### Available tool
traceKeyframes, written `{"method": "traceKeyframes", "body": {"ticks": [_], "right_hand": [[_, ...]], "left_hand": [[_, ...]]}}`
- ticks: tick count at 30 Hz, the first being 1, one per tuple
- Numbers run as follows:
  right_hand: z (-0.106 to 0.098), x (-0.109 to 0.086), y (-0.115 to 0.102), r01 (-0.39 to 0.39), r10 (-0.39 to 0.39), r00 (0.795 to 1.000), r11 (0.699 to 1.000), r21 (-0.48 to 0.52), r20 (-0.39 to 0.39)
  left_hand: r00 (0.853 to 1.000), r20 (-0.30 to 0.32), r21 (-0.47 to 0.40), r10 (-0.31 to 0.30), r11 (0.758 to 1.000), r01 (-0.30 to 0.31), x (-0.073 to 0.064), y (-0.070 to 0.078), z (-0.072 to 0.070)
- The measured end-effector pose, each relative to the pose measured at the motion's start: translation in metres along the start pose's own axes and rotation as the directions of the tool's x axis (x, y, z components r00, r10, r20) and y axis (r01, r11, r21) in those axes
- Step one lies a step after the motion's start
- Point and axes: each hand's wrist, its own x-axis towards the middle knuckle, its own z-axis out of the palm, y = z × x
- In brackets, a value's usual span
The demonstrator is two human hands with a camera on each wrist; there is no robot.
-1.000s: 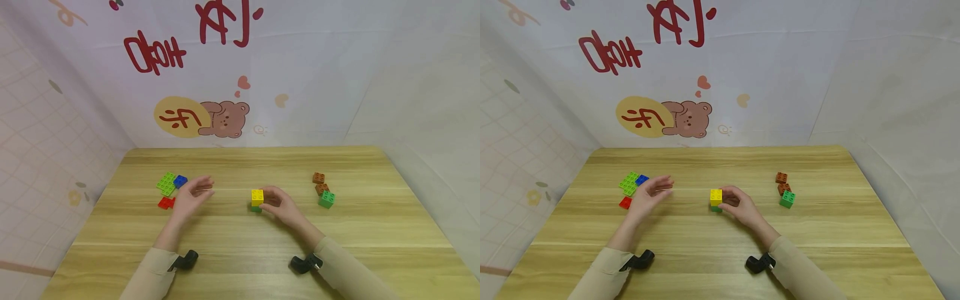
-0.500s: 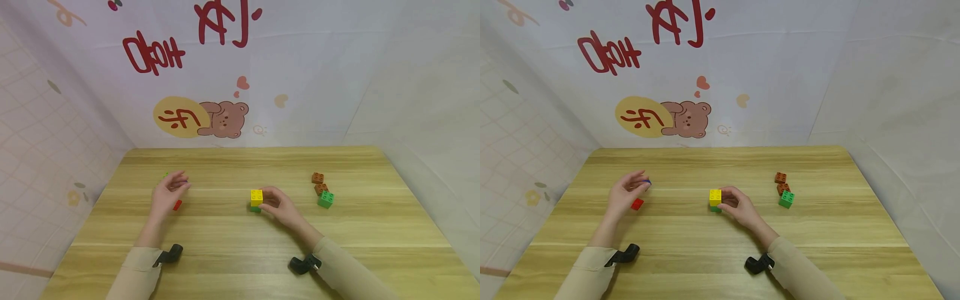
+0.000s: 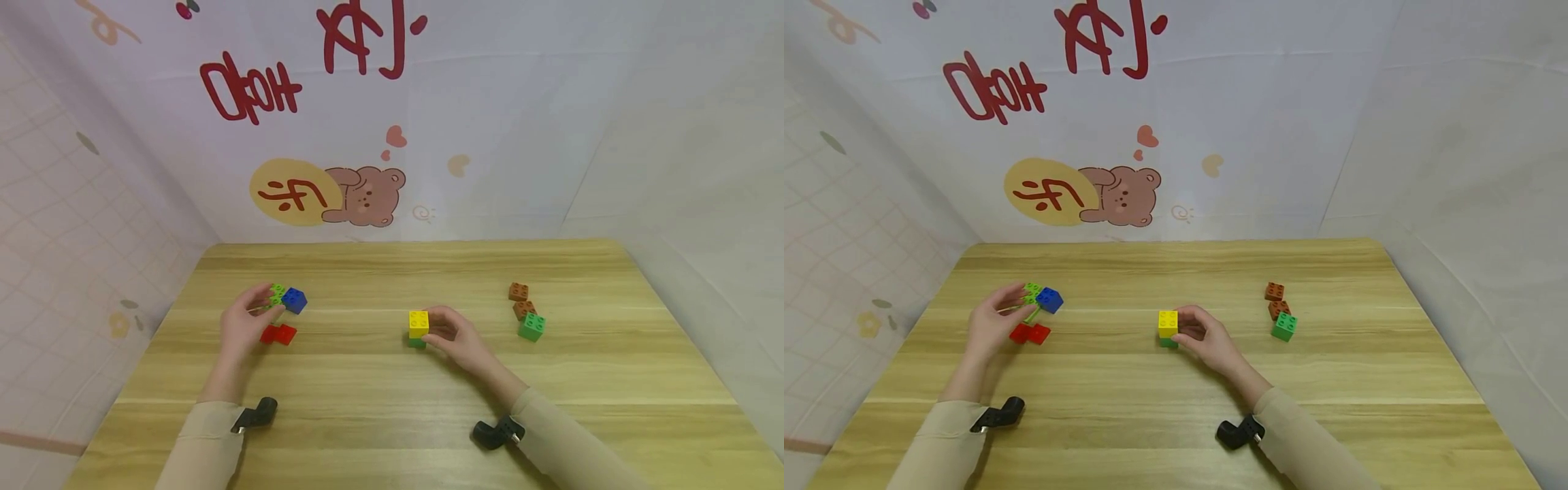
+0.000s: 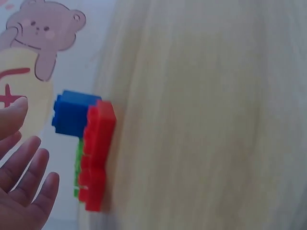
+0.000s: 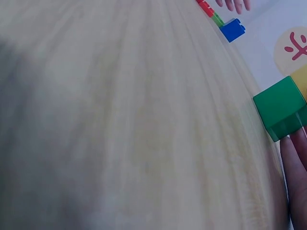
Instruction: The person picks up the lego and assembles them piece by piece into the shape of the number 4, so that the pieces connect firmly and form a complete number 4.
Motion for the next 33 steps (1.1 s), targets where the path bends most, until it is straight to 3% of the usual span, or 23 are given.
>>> {"method": "traceKeyframes", "body": {"ticks": [8,17,33], "right_hand": [[0.0,0.0,0.002,0.001,-0.001,1.0,1.0,0.0,0.0],[0.0,-0.001,0.002,-0.002,0.002,1.0,1.0,-0.009,0.0],[-0.001,0.0,0.004,0.009,-0.009,1.0,1.0,-0.018,0.002]], "left_hand": [[0.999,0.046,0.076,-0.024,0.997,0.02,0.0,-0.008,-0.006],[0.991,0.114,0.23,-0.066,0.973,0.038,0.002,-0.014,-0.007],[0.983,0.146,0.249,-0.109,0.966,0.07,0.008,-0.021,-0.001]]}}
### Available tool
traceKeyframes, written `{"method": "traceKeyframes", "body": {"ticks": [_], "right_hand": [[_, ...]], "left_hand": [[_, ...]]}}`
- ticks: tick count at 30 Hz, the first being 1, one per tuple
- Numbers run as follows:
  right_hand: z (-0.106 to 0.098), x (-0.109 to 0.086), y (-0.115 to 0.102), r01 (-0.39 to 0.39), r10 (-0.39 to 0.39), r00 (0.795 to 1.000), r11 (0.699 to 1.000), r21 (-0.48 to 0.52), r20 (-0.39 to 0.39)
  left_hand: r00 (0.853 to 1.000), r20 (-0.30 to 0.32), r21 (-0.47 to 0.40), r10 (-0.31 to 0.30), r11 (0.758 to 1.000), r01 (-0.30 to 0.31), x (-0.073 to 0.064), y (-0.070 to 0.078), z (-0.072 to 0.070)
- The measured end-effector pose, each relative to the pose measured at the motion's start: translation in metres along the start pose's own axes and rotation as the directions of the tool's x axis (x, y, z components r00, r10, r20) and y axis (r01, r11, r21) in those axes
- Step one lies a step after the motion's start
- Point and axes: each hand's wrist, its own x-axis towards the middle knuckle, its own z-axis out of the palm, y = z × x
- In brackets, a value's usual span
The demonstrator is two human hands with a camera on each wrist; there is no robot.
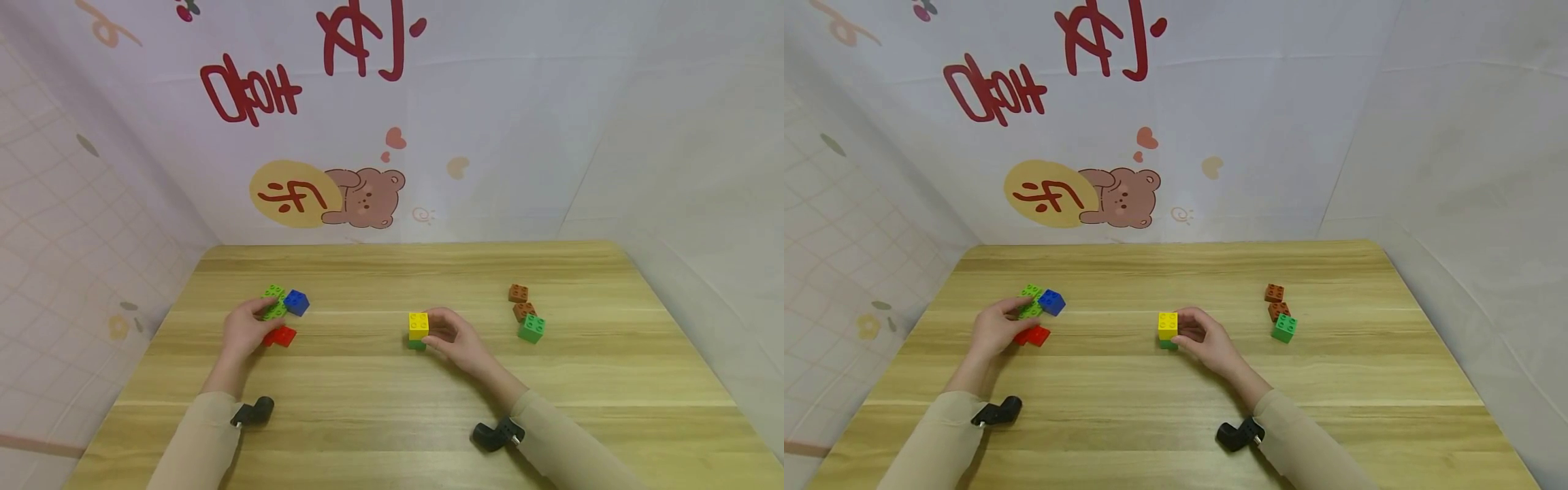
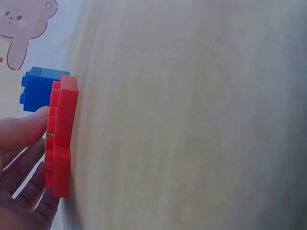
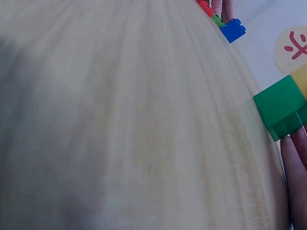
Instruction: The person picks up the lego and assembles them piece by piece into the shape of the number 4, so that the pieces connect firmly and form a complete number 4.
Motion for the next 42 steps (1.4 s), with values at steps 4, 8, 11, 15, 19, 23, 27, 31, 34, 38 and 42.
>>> {"method": "traceKeyframes", "body": {"ticks": [4,8,11,15,19,23,27,31,34,38,42], "right_hand": [[0.0,0.0,-0.001,0.0,0.0,1.0,1.0,-0.001,0.002],[0.0,0.0,0.002,0.001,-0.001,1.0,1.0,-0.011,0.003],[-0.001,0.002,0.013,0.007,-0.007,1.0,1.0,-0.022,-0.001],[-0.002,0.003,0.028,0.01,-0.01,1.0,1.0,-0.023,-0.007],[-0.004,0.003,0.031,0.019,-0.019,1.0,1.0,-0.016,0.0],[-0.004,0.003,0.031,0.021,-0.021,1.0,1.0,-0.014,0.003],[-0.003,0.003,0.028,0.013,-0.013,1.0,1.0,-0.02,-0.003],[-0.001,0.002,0.015,0.014,-0.014,1.0,1.0,-0.018,0.003],[-0.001,0.0,0.003,0.029,-0.029,1.0,0.999,-0.023,0.005],[-0.001,0.001,0.012,0.035,-0.035,0.999,0.999,-0.025,0.0],[-0.002,0.003,0.027,0.032,-0.032,0.999,0.999,-0.022,-0.005]], "left_hand": [[1.0,0.007,-0.032,-0.004,0.999,0.004,0.0,-0.001,0.002],[1.0,0.012,-0.046,0.021,0.999,-0.021,0.001,-0.003,0.003],[0.998,0.017,-0.045,0.054,0.998,-0.054,0.002,-0.003,0.006],[0.997,0.023,-0.053,0.076,0.996,-0.074,0.003,-0.003,0.008],[0.997,0.026,-0.049,0.07,0.996,-0.068,0.004,-0.001,0.009],[0.997,0.035,-0.032,0.066,0.997,-0.065,0.005,0.0,0.01],[0.997,0.04,-0.033,0.063,0.998,-0.062,0.007,0.001,0.011],[0.998,0.039,-0.032,0.057,0.998,-0.056,0.007,0.002,0.012],[0.998,0.045,-0.03,0.038,0.999,-0.036,0.007,0.003,0.011],[0.998,0.058,-0.046,0.011,0.999,-0.008,0.006,0.002,0.01],[0.997,0.072,-0.065,-0.007,0.998,0.012,0.005,0.002,0.008]]}}
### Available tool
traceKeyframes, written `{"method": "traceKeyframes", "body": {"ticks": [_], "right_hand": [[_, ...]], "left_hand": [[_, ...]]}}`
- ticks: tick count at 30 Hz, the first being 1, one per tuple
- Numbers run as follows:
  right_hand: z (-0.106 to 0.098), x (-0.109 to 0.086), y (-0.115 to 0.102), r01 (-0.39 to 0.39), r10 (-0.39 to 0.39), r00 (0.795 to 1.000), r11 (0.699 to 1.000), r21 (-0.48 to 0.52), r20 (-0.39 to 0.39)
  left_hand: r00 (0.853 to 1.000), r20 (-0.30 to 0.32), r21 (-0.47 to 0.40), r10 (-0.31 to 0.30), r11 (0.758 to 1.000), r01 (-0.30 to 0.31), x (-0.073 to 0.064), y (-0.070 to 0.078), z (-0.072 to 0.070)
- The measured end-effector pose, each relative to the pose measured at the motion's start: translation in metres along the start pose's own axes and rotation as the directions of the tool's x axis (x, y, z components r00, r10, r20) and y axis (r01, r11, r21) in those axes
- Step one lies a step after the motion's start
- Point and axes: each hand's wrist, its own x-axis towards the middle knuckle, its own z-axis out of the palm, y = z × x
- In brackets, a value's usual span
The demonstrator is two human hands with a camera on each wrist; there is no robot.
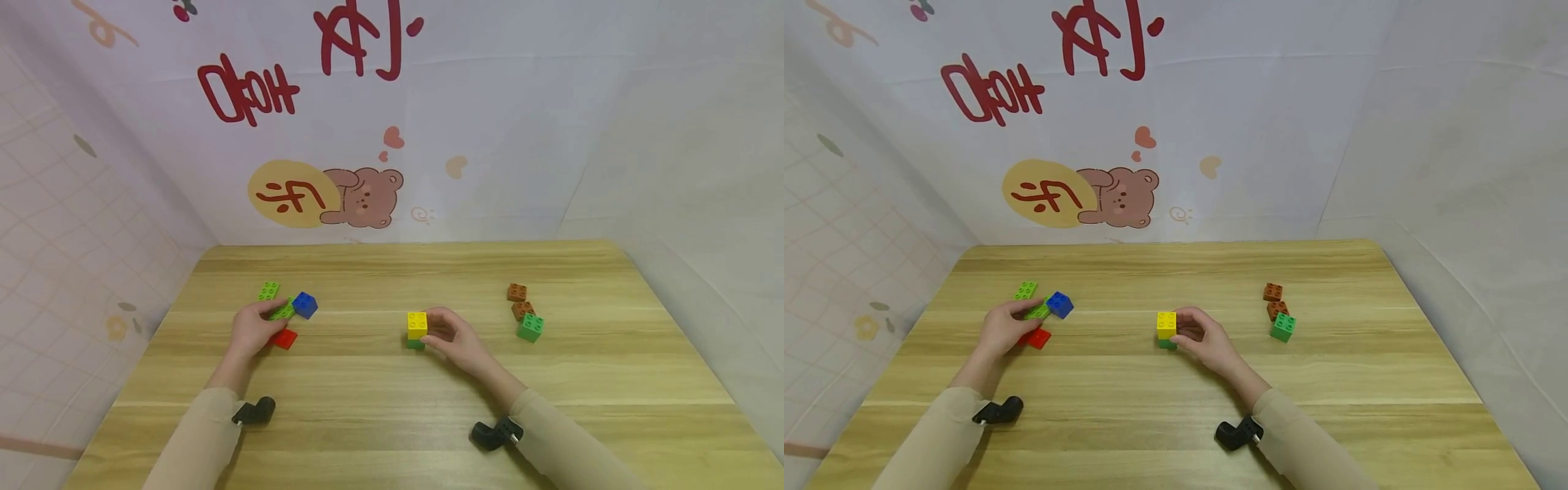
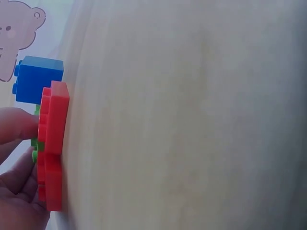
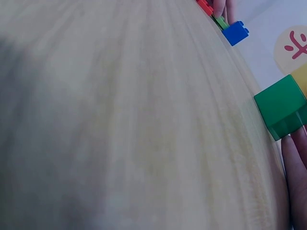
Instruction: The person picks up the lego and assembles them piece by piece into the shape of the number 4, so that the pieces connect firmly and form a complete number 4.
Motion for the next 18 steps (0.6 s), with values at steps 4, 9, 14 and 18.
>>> {"method": "traceKeyframes", "body": {"ticks": [4,9,14,18], "right_hand": [[-0.001,0.0,0.003,-0.003,0.003,1.0,1.0,0.013,0.001],[-0.002,0.0,0.005,0.004,-0.004,1.0,1.0,0.022,0.006],[-0.002,0.0,0.006,0.008,-0.008,1.0,1.0,0.023,0.006],[-0.001,0.0,0.007,0.015,-0.015,1.0,0.999,0.032,0.006]], "left_hand": [[1.0,-0.001,-0.008,-0.021,1.0,0.021,-0.001,0.0,-0.003],[0.999,-0.021,-0.002,-0.024,1.0,0.024,-0.004,0.001,-0.009],[0.999,-0.031,-0.024,-0.028,0.999,0.027,-0.008,0.006,-0.013],[0.999,-0.046,-0.047,-0.021,0.999,0.019,-0.011,0.009,-0.015]]}}
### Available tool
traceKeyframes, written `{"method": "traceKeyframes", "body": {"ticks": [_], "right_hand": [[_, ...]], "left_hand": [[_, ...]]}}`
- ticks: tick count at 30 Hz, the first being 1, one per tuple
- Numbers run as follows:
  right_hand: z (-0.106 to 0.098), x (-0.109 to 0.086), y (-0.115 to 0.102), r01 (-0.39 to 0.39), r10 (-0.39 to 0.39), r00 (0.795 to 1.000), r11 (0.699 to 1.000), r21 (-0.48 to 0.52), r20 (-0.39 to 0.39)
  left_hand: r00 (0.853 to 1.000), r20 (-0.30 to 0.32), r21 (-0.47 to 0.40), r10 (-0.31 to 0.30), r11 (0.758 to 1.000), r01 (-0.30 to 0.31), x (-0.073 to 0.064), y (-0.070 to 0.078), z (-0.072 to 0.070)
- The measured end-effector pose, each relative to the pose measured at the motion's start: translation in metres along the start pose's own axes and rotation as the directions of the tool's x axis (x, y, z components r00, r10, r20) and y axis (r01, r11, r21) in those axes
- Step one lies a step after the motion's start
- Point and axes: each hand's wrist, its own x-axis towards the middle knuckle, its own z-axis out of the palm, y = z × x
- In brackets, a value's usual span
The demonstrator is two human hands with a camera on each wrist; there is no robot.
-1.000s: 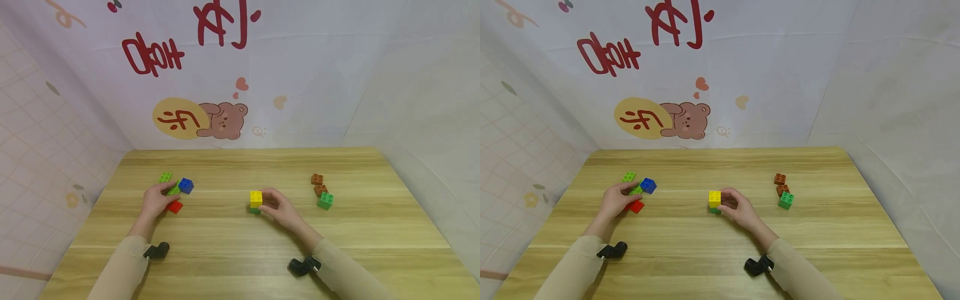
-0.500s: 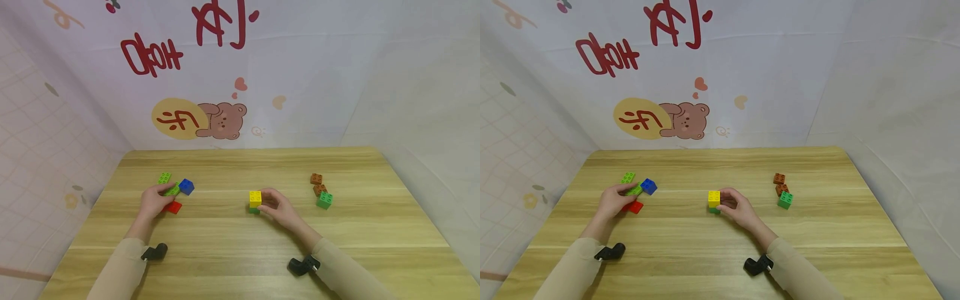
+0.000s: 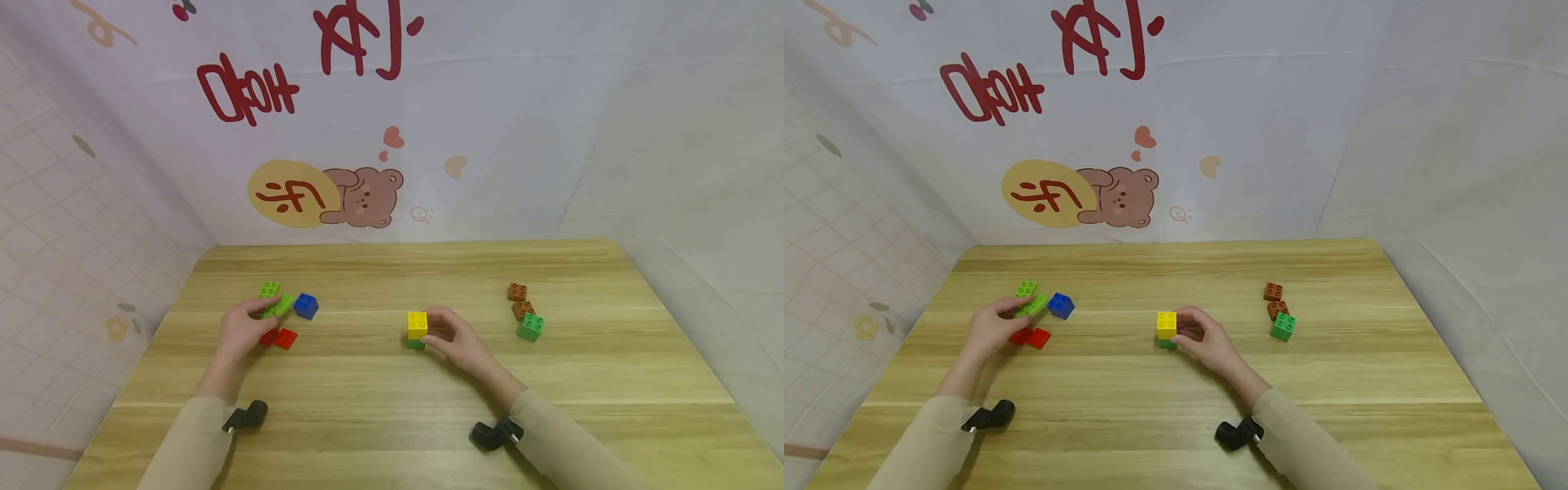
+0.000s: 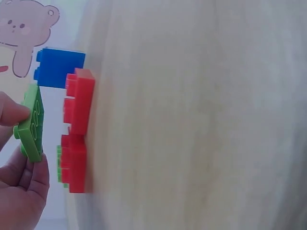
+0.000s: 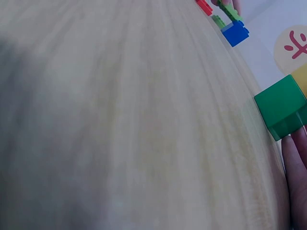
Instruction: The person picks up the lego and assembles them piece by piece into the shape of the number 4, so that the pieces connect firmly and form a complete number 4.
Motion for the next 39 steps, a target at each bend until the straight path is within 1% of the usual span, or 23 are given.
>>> {"method": "traceKeyframes", "body": {"ticks": [7,11,16,19,23,26,31,34,39], "right_hand": [[0.0,0.0,-0.001,-0.001,0.001,1.0,1.0,0.0,0.001],[-0.001,-0.001,-0.001,-0.009,0.009,1.0,1.0,-0.008,0.002],[0.0,-0.001,-0.002,-0.018,0.018,1.0,1.0,-0.017,0.004],[0.0,-0.001,-0.002,-0.022,0.022,1.0,1.0,-0.02,0.006],[0.0,-0.001,-0.001,-0.02,0.02,1.0,1.0,-0.018,0.008],[0.0,-0.001,-0.002,-0.017,0.017,1.0,1.0,-0.018,0.008],[0.0,-0.001,-0.003,-0.017,0.017,1.0,1.0,-0.015,0.005],[0.0,0.0,-0.004,-0.021,0.021,1.0,1.0,-0.009,0.0],[0.001,0.0,-0.004,-0.021,0.021,1.0,1.0,-0.003,-0.002]], "left_hand": [[0.998,-0.045,-0.025,0.05,0.998,-0.052,-0.003,0.004,-0.003],[0.996,-0.046,-0.058,0.08,0.995,-0.083,-0.005,0.011,-0.001],[0.989,-0.04,-0.111,0.14,0.983,-0.144,-0.007,0.024,0.005],[0.98,-0.022,-0.119,0.196,0.973,-0.197,-0.008,0.032,0.012],[0.968,0.026,-0.137,0.249,0.96,-0.244,-0.011,0.044,0.021],[0.964,0.067,-0.14,0.257,0.959,-0.246,-0.014,0.053,0.029],[0.943,0.103,-0.141,0.315,0.944,-0.3,-0.018,0.066,0.042],[0.922,0.12,-0.149,0.368,0.925,-0.35,-0.02,0.075,0.051],[0.887,0.16,-0.146,0.433,0.899,-0.413,-0.024,0.09,0.065]]}}
